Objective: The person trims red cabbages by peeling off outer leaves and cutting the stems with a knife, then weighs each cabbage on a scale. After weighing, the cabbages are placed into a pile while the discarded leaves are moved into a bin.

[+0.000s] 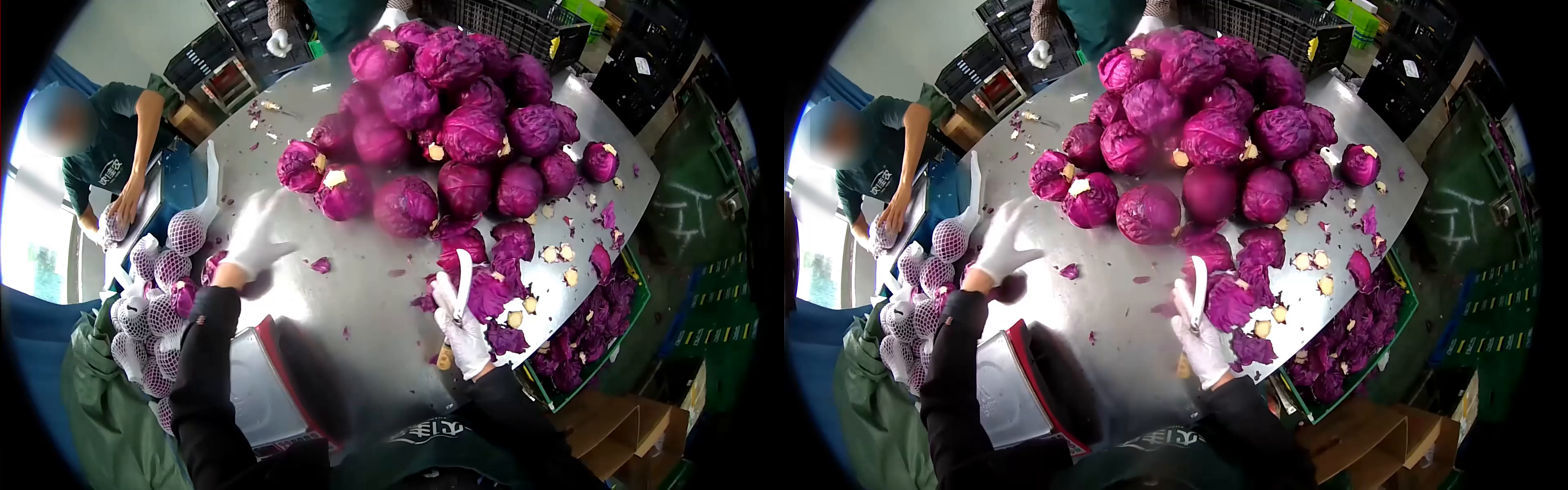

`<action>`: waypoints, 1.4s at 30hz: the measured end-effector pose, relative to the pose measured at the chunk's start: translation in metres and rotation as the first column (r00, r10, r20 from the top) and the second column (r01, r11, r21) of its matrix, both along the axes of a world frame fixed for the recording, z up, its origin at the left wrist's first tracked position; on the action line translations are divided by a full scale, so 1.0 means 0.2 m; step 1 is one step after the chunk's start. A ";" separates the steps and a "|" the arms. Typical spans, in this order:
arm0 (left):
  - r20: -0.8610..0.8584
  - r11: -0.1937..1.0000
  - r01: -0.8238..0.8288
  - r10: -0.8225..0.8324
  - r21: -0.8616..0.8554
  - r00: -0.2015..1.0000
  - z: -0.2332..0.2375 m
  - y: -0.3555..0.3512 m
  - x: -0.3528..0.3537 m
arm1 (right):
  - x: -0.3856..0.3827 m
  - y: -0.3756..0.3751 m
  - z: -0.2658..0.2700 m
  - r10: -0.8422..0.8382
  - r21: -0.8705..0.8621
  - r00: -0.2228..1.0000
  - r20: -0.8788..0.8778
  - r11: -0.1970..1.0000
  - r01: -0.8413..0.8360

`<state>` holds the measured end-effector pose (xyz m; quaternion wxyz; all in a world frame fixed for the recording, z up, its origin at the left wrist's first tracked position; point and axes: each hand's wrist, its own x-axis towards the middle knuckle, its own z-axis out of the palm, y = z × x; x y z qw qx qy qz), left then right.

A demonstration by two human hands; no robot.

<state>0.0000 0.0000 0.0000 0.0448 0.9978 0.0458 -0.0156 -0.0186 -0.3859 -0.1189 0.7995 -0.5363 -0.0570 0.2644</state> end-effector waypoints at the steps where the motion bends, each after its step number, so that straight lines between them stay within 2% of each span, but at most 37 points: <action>1: 0.120 0.982 0.152 -0.138 -0.113 0.983 0.01 -0.16 0.08 | -0.01 -0.04 0.04 -0.019 -0.086 0.999 0.045 0.996 0.023; 2: 0.155 0.951 0.290 -0.273 -0.105 0.950 -0.02 -0.29 0.17 | 0.02 -0.08 0.08 0.000 -0.220 0.992 0.123 0.975 0.027; 3: 0.228 0.901 0.431 -0.412 -0.038 0.882 -0.06 -0.33 0.37 | 0.19 -0.03 -0.02 -0.076 -0.172 0.981 0.179 0.979 0.107; 5: 0.048 0.875 0.478 -0.482 0.072 0.875 -0.09 -0.55 0.46 | 0.20 -0.17 0.04 -0.166 -0.204 0.986 -0.013 0.966 0.160; 6: -0.019 0.862 0.489 -0.491 0.131 0.871 -0.16 -0.62 0.53 | 0.20 -0.26 -0.02 -0.215 -0.187 0.970 0.113 0.954 0.233; 7: -0.046 0.842 0.508 -0.508 0.184 0.860 -0.19 -0.66 0.58 | 0.22 -0.33 0.04 -0.259 -0.177 0.960 0.106 0.945 0.274; 9: -0.022 0.874 0.446 -0.458 -0.193 0.889 -0.28 -0.67 0.69 | 0.32 -0.63 0.05 -0.405 -0.241 0.894 0.190 0.864 0.442; 10: 0.034 0.894 0.401 -0.403 -0.202 0.915 -0.28 -0.69 0.66 | 0.36 -0.78 -0.01 -0.451 -0.225 0.882 0.136 0.853 0.471; 11: 0.095 0.885 0.393 -0.382 -0.249 0.919 -0.32 -0.68 0.62 | 0.39 -0.90 -0.04 -0.511 -0.281 0.832 0.218 0.783 0.554; 13: 0.213 0.864 0.381 -0.325 -0.328 0.921 -0.37 -0.67 0.53 | 0.42 -1.08 -0.12 -0.441 -0.400 0.728 0.525 0.627 0.668; 14: 0.155 0.843 0.304 -0.261 -0.444 0.953 -0.37 -0.70 0.46 | 0.40 -1.11 -0.15 -0.418 -0.427 0.696 0.584 0.571 0.701; 15: 0.152 0.770 0.278 -0.233 -0.574 0.961 -0.36 -0.74 0.38 | 0.36 -1.07 -0.09 -0.388 -0.456 0.668 0.635 0.510 0.730; 17: 0.100 0.697 0.211 -0.197 -0.685 0.975 -0.36 -0.85 0.21 | 0.25 -0.86 0.02 -0.540 -0.290 0.773 0.332 0.722 0.628; 18: 0.063 0.613 0.156 -0.170 -0.774 0.983 -0.34 -0.91 0.11 | 0.16 -0.79 0.01 -0.485 -0.301 0.874 0.028 0.830 0.470; 19: 0.012 0.595 0.097 -0.146 -0.798 0.989 -0.34 -0.97 0.01 | 0.08 -0.62 0.13 -0.426 -0.454 0.905 -0.001 0.807 0.379; 20: 0.003 0.566 0.067 -0.113 -0.822 0.994 -0.38 -1.02 -0.08 | 0.02 -0.56 0.10 -0.239 -0.565 0.971 -0.006 0.802 0.194; 21: -0.007 0.537 0.035 -0.076 -0.843 0.997 -0.42 -1.05 -0.18 | -0.07 -0.48 0.02 -0.146 -0.635 0.938 0.314 0.702 0.322; 22: 0.013 0.564 0.045 -0.061 -0.824 0.998 -0.42 -1.09 -0.27 | -0.14 -0.43 -0.01 -0.113 -0.598 0.958 0.262 0.760 0.253; 24: -0.016 0.704 -0.020 0.013 -0.710 1.000 -0.41 -1.16 -0.46 | -0.29 -0.37 0.03 -0.012 -0.556 0.942 0.335 0.805 0.208; 25: -0.023 0.767 -0.053 0.051 -0.640 0.998 -0.39 -1.18 -0.55 | -0.34 -0.36 0.04 0.056 -0.582 0.907 0.417 0.784 0.219; 26: -0.055 0.781 -0.097 0.080 -0.617 0.995 -0.39 -1.20 -0.62 | -0.39 -0.34 0.06 0.121 -0.603 0.861 0.494 0.761 0.239; 29: -0.085 0.809 -0.184 0.165 -0.559 0.983 -0.33 -1.26 -0.75 | -0.50 -0.36 0.11 0.377 -0.785 0.802 0.462 0.594 0.173; 32: -0.109 0.769 -0.264 0.248 -0.583 0.963 -0.35 -1.28 -0.77 | -0.57 -0.36 0.08 0.460 -0.826 0.777 0.430 0.547 0.135; 36: -0.126 0.619 -0.264 0.258 -0.740 0.958 -0.43 -1.22 -0.76 | -0.55 -0.35 0.11 0.525 -0.877 0.798 0.297 0.481 0.010; 41: -0.140 0.658 -0.259 0.229 -0.707 0.963 -0.40 -1.22 -0.74 | -0.50 -0.32 0.02 0.582 -0.904 0.770 0.263 0.427 -0.015; 42: -0.150 0.658 -0.267 0.229 -0.704 0.962 -0.41 -1.22 -0.74 | -0.48 -0.30 0.02 0.589 -0.916 0.780 0.212 0.399 -0.053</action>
